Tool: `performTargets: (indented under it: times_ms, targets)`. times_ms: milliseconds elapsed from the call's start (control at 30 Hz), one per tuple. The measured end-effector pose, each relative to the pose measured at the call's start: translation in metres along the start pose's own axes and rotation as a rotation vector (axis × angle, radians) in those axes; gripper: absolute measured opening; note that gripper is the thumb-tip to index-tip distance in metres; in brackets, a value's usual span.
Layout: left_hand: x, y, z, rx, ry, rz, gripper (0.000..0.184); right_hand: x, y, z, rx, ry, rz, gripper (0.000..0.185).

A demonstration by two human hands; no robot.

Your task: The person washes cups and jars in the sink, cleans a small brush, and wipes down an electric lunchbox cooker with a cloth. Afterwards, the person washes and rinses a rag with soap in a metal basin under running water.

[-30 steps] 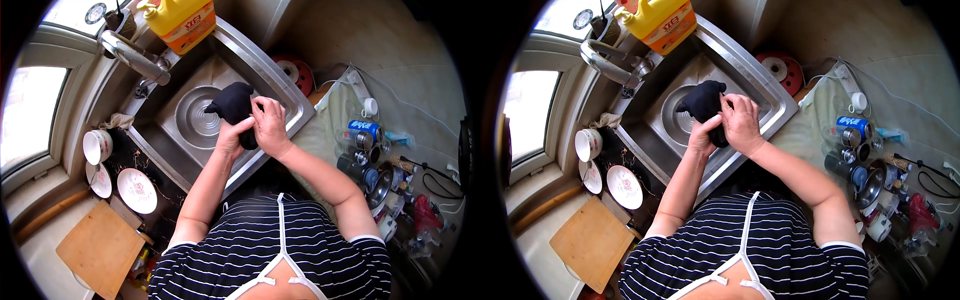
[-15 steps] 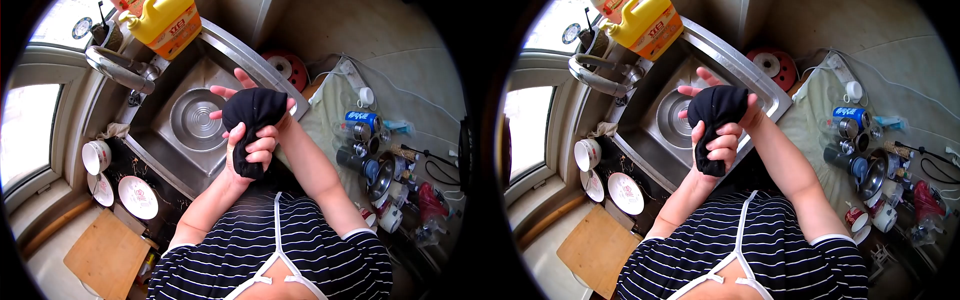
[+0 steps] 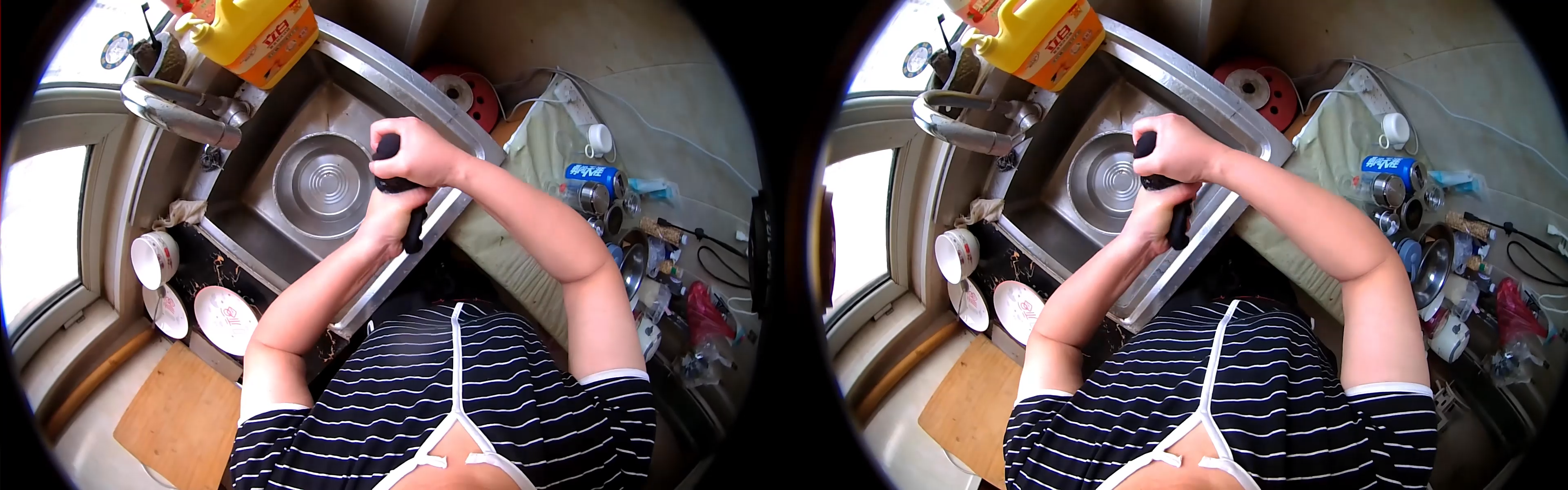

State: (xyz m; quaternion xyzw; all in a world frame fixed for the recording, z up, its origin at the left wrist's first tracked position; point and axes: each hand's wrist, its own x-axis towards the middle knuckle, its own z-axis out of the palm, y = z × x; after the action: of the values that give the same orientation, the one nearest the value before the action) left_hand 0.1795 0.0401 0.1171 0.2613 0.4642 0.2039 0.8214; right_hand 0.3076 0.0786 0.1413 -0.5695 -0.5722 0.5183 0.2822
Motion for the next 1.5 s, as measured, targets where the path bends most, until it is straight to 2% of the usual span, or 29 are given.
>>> performTargets:
  times_ms: [33, 67, 133, 200, 300, 367, 400, 467, 500, 533, 567, 600, 633, 667, 700, 733, 767, 800, 867, 933, 967, 1000, 1033, 1067, 1167, 1267, 1333, 1400, 1500]
  targets:
    - [0.012, -0.011, -0.003, -0.01, 0.026, 0.099, 0.021, 0.005, 0.005, 0.004, 0.002, 0.007, 0.004, 0.025]
    - [0.021, -0.02, -0.003, -0.022, 0.047, 0.196, 0.025, 0.01, 0.015, 0.011, -0.137, 0.112, -0.12, 0.025]
    - [0.029, -0.021, 0.0, 0.164, 0.131, 0.264, 0.032, 0.017, 0.026, 0.021, -0.357, 0.252, -0.25, 0.021]
    - [0.054, -0.038, -0.008, 0.147, 0.11, 0.368, 0.034, 0.02, 0.035, 0.034, -0.431, 0.372, -0.142, 0.018]
    - [0.099, -0.067, -0.04, 0.358, 0.109, 0.391, 0.034, 0.036, 0.064, 0.047, -0.489, 0.477, 0.04, 0.014]
    - [0.123, -0.082, -0.057, 0.928, 0.222, 0.376, 0.036, 0.044, 0.083, 0.059, -0.492, 0.516, 0.124, 0.016]
    - [0.124, -0.081, -0.053, 0.924, 0.217, 0.386, 0.036, 0.047, 0.086, 0.063, -0.474, 0.615, 0.187, 0.017]
    - [0.118, -0.084, -0.05, 0.977, 0.526, 0.599, 0.043, 0.05, 0.09, 0.069, -0.451, 0.713, 0.247, 0.018]
    - [0.102, -0.07, -0.036, 0.968, 0.632, 0.539, 0.054, 0.051, 0.089, 0.071, -0.302, 0.802, 0.329, 0.02]
    - [0.094, -0.062, -0.034, 0.973, 0.628, 0.539, 0.054, 0.05, 0.089, 0.073, -0.147, 0.889, 0.413, 0.023]
    - [0.088, -0.055, -0.034, 1.03, 0.534, 0.434, 0.05, 0.045, 0.089, 0.07, -0.132, 0.763, 0.459, 0.05]
    - [0.085, -0.05, -0.037, 1.081, 0.441, 0.329, 0.047, 0.04, 0.089, 0.064, -0.13, 0.764, 0.457, 0.05]
    - [0.09, -0.06, -0.053, 1.1, 0.419, 0.455, 0.045, 0.034, 0.089, 0.057, -0.022, 0.588, 0.337, 0.071]
    - [0.077, -0.05, -0.056, 0.722, 0.187, 0.365, 0.037, 0.026, 0.09, 0.049, 0.083, 0.409, 0.218, 0.091]
    - [0.06, -0.029, -0.06, 0.485, 0.024, 0.14, 0.037, 0.013, 0.078, 0.026, 0.44, 0.165, 0.138, 0.115]
    - [0.043, -0.009, -0.06, 0.239, -0.132, -0.078, 0.036, -0.001, 0.064, 0.003, 0.634, 0.033, 0.109, 0.106]
    - [0.03, -0.002, -0.057, -0.088, -0.197, -0.175, 0.03, -0.011, 0.064, -0.007, 0.922, -0.029, 0.095, 0.108]
    - [0.018, 0.008, -0.05, -0.426, -0.398, -0.238, 0.033, -0.016, 0.064, -0.012, 1.21, -0.087, 0.078, 0.11]
    - [-0.001, 0.01, -0.023, -0.992, -0.731, -0.34, 0.041, -0.013, 0.057, 0.002, 1.351, -0.221, -0.102, 0.116]
    - [-0.016, 0.008, 0.01, -1.297, -0.943, -0.434, 0.052, -0.007, 0.051, 0.025, 1.58, -0.456, -0.276, 0.111]
    - [-0.018, 0.001, 0.017, -1.324, -1.019, -0.39, 0.069, -0.007, 0.037, 0.028, 1.596, -0.499, -0.37, 0.109]
    - [-0.031, 0.004, 0.027, -1.332, -0.962, -0.354, 0.068, -0.007, 0.028, 0.027, 1.61, -0.541, -0.465, 0.107]
    - [-0.034, 0.002, 0.023, -1.318, -0.944, -0.361, 0.068, -0.008, 0.027, 0.025, 1.568, -0.533, -0.487, 0.096]
    - [-0.038, 0.001, 0.015, -1.303, -0.925, -0.369, 0.067, -0.007, 0.026, 0.015, 1.514, -0.555, -0.452, 0.067]
    - [-0.059, 0.014, -0.006, -0.947, -0.658, -0.367, 0.056, -0.024, -0.003, -0.009, 0.939, -0.306, -0.285, 0.031]
    - [-0.07, 0.026, -0.021, -0.58, -0.472, -0.296, 0.048, -0.044, -0.034, -0.006, 0.585, -0.101, -0.048, 0.031]
    - [-0.07, 0.031, -0.02, -0.244, -0.337, -0.203, 0.033, -0.04, -0.031, 0.008, 0.481, -0.029, -0.042, 0.033]
    - [-0.055, 0.024, -0.031, 0.129, -0.206, -0.136, 0.033, -0.022, -0.007, 0.029, 0.222, 0.099, -0.194, 0.04]
    - [-0.022, 0.003, -0.043, 0.273, -0.06, 0.017, 0.021, -0.004, 0.004, 0.049, -0.07, 0.247, -0.188, 0.031]
